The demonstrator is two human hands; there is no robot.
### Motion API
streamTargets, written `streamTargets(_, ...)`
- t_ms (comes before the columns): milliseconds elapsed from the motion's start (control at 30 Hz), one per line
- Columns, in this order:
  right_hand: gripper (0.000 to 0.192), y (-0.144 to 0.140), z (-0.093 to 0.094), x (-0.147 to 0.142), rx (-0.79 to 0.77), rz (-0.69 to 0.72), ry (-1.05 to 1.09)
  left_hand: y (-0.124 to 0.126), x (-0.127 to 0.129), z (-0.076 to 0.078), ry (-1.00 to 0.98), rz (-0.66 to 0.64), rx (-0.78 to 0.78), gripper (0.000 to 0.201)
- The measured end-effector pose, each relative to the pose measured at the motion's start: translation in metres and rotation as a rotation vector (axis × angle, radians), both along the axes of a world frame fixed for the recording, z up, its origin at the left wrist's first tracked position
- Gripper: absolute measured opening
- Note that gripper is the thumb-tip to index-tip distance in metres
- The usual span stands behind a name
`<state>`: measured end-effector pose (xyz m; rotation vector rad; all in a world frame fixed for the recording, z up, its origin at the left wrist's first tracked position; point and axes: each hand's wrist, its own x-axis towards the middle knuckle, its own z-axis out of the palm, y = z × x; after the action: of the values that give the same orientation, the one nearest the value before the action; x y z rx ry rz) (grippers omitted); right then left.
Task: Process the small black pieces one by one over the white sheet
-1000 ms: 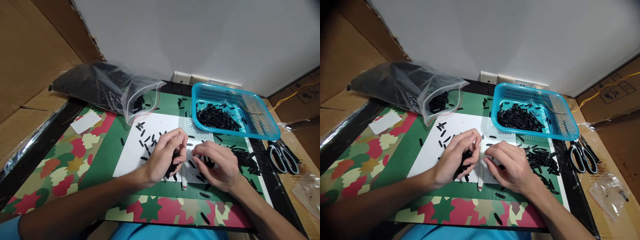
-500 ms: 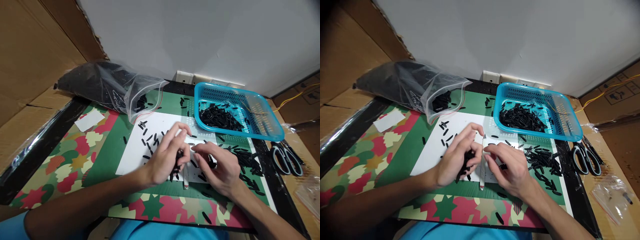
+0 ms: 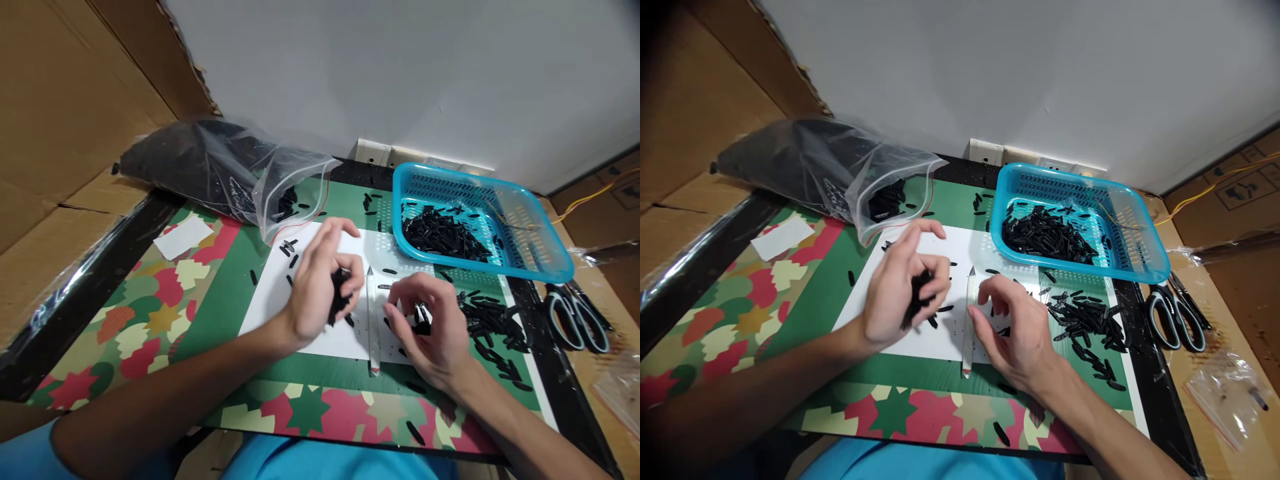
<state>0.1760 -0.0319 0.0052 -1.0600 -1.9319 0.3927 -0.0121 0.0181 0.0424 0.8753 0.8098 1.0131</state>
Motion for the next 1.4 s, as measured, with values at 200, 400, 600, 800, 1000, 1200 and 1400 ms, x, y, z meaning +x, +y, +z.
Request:
streamTargets(200,0.022,0.003,-0.001,-0.007,-0.023,0.155,-0.369,0.025,-0.009,0.007,0.016,0.238,-0.119,0.019)
streamTargets(400,0.014,0.002,-0.005,-0.015,-0.072,0.127,-0.49,0.02,-0.006,0.002,0.024,0.199,-0.135,0.017)
streamTargets(600,0.02,0.009,0.004,-0.001,0.015,0.095,-0.41,0.01,-0.001,-0.006,0.035,0.102,-0.115,0.019)
streamTargets(800,0.009,0.021,0.018,0.036,0.094,0.107,-0.529,-0.006,0.005,-0.011,0.023,-0.087,-0.057,0.035)
streamTargets(1000,0.018,0.004,0.015,0.021,0.056,0.094,-0.17,-0.02,0.006,-0.009,0.109,-0.288,-0.066,0.045)
streamTargets(1200,0.011,-0.002,0.025,0.003,-0.286,0.245,-0.015,-0.031,0.003,-0.015,0.369,-0.329,0.182,0.047)
streamTargets(1400,0.019,-0.004,0.027,0.006,-0.533,0.247,-0.031,-0.031,0.001,-0.016,0.395,-0.382,0.229,0.05)
